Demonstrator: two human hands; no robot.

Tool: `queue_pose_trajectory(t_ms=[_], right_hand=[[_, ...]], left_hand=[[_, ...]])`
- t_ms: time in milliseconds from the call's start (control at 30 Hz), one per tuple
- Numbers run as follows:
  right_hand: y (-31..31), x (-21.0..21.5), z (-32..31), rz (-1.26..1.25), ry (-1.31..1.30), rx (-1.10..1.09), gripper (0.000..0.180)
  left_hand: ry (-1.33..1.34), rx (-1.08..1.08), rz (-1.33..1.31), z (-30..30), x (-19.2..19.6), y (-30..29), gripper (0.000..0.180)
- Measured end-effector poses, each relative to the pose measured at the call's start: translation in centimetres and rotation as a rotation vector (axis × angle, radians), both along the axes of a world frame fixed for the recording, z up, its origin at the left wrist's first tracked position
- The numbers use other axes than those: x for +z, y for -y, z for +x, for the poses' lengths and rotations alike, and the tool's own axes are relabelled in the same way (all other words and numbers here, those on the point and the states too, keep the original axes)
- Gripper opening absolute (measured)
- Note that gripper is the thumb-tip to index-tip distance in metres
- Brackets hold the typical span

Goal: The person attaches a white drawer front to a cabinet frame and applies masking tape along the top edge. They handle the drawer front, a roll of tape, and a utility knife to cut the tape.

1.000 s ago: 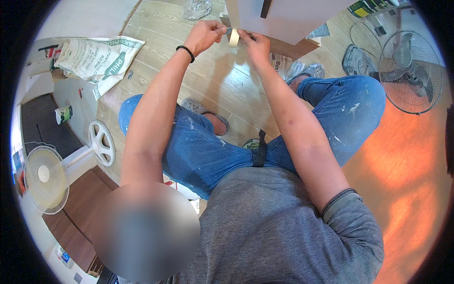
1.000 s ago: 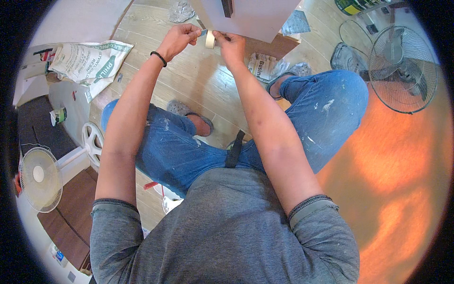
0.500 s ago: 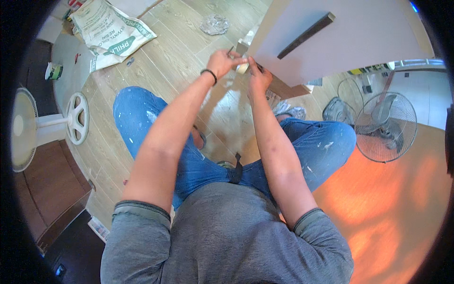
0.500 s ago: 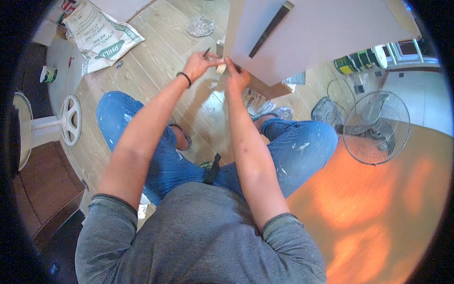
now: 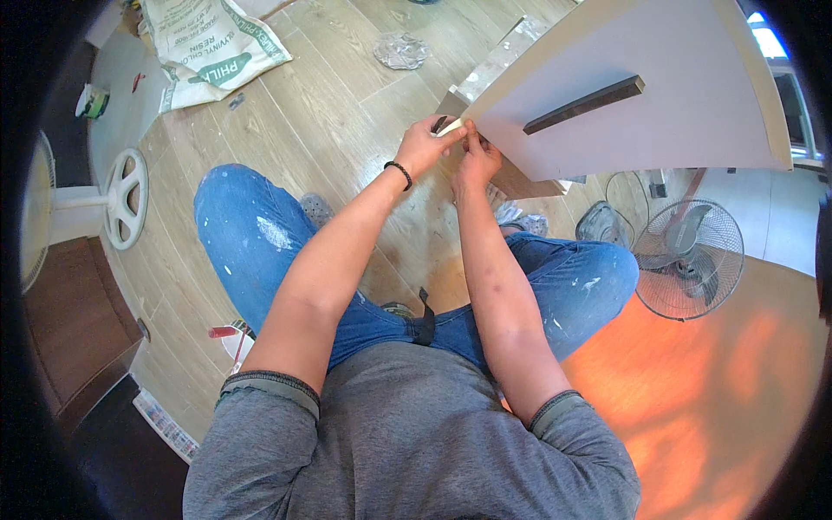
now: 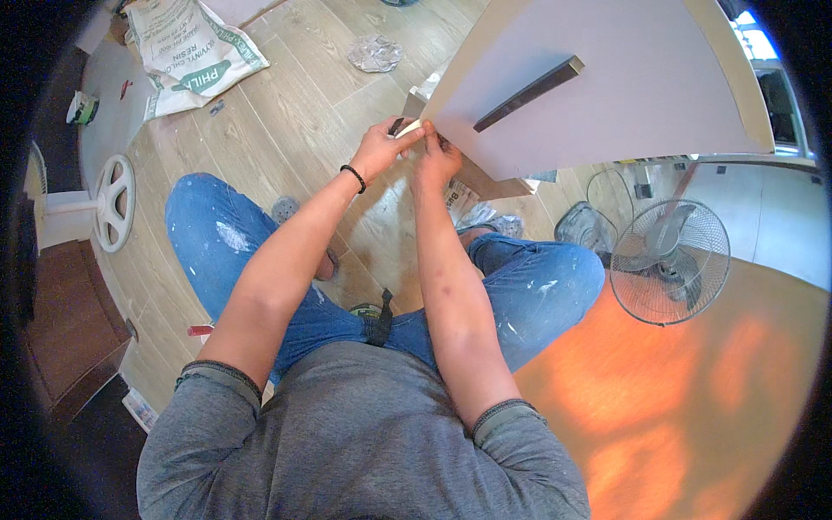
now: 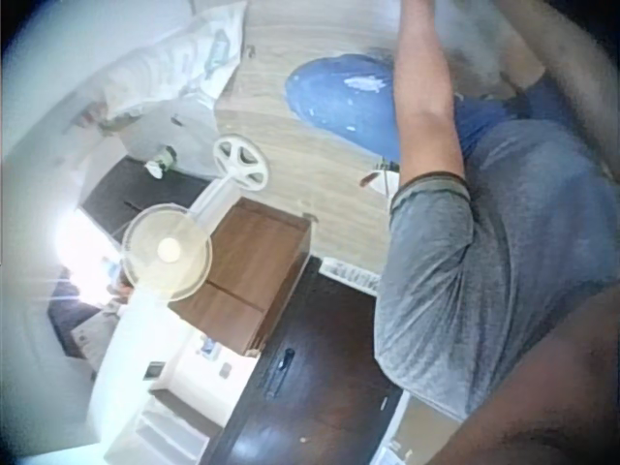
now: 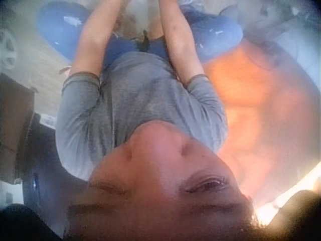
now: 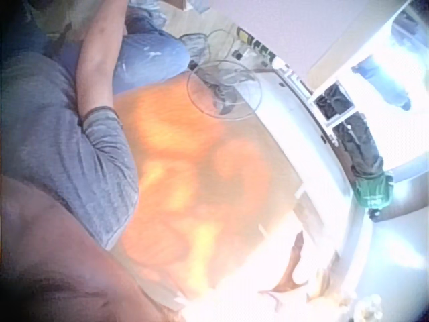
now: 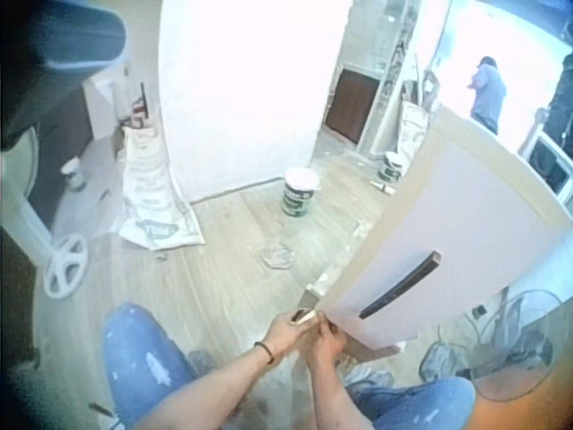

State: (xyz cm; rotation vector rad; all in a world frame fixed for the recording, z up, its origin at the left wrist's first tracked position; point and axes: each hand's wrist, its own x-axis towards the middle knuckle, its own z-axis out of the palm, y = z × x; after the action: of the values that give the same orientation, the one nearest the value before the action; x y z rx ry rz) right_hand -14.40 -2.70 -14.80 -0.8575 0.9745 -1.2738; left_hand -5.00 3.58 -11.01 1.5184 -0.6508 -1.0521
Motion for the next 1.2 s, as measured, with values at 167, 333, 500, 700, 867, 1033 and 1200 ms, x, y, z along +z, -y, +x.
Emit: queue_pose_trajectory(t_ms=[167, 333, 500, 700, 867, 1033, 1200], right_hand=[[-0.2, 0.3, 0.2, 0.006, 0.036, 0.01, 0.018], [0.0, 0.9, -0.2, 0.035, 0.052, 0.058, 0.027], [-0.6, 1.3, 0.1, 0.045, 0.071, 0.116, 0.029], [-0.3, 1.1, 0.0, 0.032, 0.035, 0.126, 0.028], [0.2, 0.7, -0.6, -0.011, -0.034, 0.081, 0.029], [0.1, 0.5, -0.4, 0.019, -0.045, 0.079, 0.031], [0.6, -0.3, 0.5, -0.013, -0.02, 0.036, 0.033]], left_hand=[[-0.071, -0.026, 0.014, 0.3, 0.8, -0.2, 0.054], [0.017, -0.094, 0.07, 0.5, 1.4, 0.6, 0.053], [-0.02, -0.005, -0.025, 0.9, -2.0, 1.4, 0.056], [-0.07, -0.049, 0.022, 1.3, -1.8, 1.7, 0.057], [0.082, -0.142, 0.111, 1.4, 1.0, 1.8, 0.047], [0.045, 0.017, 0.05, 0.2, -1.0, 2.0, 0.038], [0.253, -0.003, 0.296, 1.5, -9.3, -0.9, 0.041]])
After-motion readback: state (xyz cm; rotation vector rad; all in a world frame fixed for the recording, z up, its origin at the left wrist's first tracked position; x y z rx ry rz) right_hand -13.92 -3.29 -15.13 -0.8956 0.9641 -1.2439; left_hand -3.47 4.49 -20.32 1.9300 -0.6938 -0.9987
